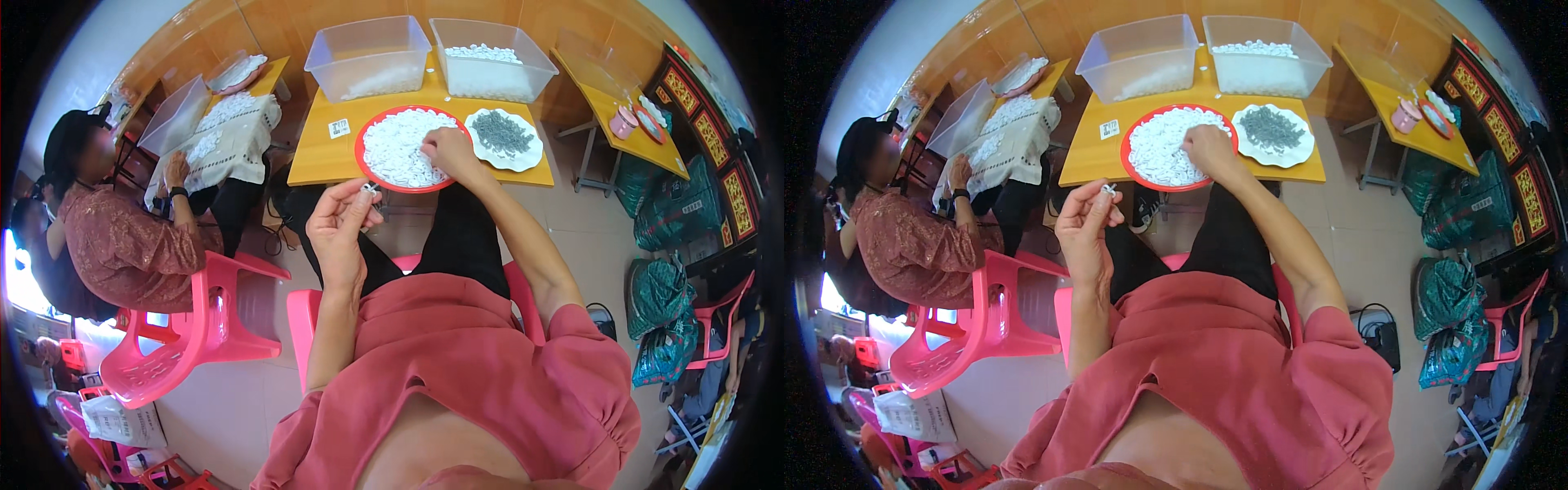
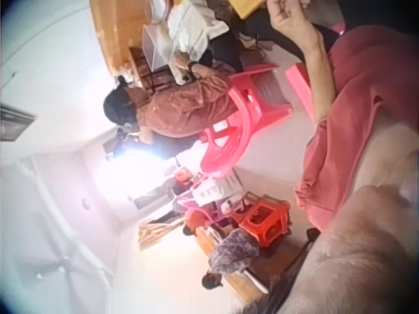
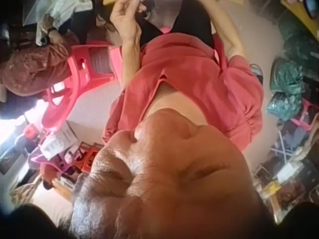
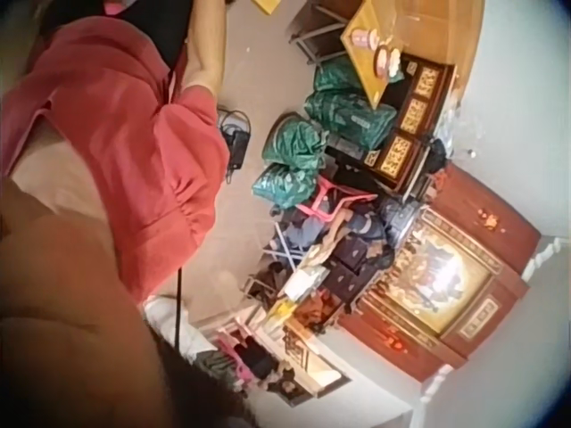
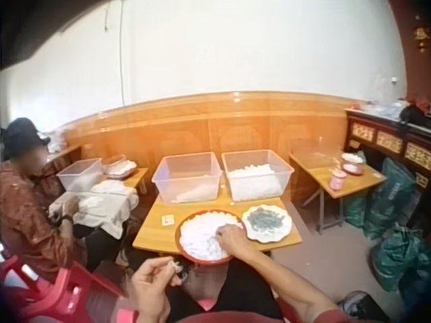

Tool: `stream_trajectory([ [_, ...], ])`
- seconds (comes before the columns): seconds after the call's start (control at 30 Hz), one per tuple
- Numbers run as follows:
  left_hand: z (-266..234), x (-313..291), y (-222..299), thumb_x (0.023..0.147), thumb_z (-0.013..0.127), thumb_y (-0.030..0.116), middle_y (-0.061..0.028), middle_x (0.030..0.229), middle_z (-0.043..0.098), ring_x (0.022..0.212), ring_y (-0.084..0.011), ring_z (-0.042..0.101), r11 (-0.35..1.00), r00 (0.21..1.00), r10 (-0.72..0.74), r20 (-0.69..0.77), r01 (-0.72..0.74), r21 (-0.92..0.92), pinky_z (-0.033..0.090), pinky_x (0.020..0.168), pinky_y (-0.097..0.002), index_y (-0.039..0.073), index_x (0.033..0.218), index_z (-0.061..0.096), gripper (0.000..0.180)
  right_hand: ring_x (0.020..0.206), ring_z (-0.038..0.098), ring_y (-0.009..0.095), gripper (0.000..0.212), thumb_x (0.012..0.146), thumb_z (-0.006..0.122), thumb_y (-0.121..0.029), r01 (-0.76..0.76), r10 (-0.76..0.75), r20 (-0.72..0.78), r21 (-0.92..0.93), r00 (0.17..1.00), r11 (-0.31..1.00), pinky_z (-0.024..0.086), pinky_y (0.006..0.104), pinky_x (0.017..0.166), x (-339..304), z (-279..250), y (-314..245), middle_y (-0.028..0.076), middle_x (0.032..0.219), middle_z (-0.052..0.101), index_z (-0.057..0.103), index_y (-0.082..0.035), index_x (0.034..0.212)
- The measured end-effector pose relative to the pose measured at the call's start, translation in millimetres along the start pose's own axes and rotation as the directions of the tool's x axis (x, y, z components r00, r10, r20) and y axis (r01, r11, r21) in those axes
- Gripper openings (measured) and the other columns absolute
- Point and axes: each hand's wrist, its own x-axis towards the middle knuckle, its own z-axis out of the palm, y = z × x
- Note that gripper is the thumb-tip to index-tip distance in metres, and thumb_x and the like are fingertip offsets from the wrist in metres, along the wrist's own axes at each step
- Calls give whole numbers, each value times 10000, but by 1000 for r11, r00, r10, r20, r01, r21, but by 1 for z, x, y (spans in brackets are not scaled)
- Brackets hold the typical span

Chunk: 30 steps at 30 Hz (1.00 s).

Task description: Assembling small electrical or mechanical components by inserting metal pins into white plastic housings.

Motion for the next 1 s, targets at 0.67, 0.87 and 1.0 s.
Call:
stream_trajectory([
  [0.67,-7,-1,-2,867,548,36,-93,873,630,748,-122,601,866,982,-47,182,131,-483,498,688,-225,-8,1040,555,179,592,503,53,162,820,621,-63,-205,17,226,909,974,-362,396,172,528,-61,-100,-124,52,773,620,607,38,946],
  [0.87,-3,0,0,865,551,36,-98,879,635,731,-116,600,864,996,-32,84,70,-499,493,680,-219,-7,1033,555,173,693,603,92,178,811,628,-51,-220,20,242,908,970,-356,461,185,579,-65,-103,-121,76,804,637,592,29,966],
  [1.0,-3,-1,3,870,549,47,-91,849,613,701,-111,547,977,998,40,42,-31,-211,433,652,-204,2,1027,567,165,728,622,105,212,807,642,-62,-149,127,228,880,965,-452,462,184,575,-65,-107,-125,80,804,638,582,26,989],
])
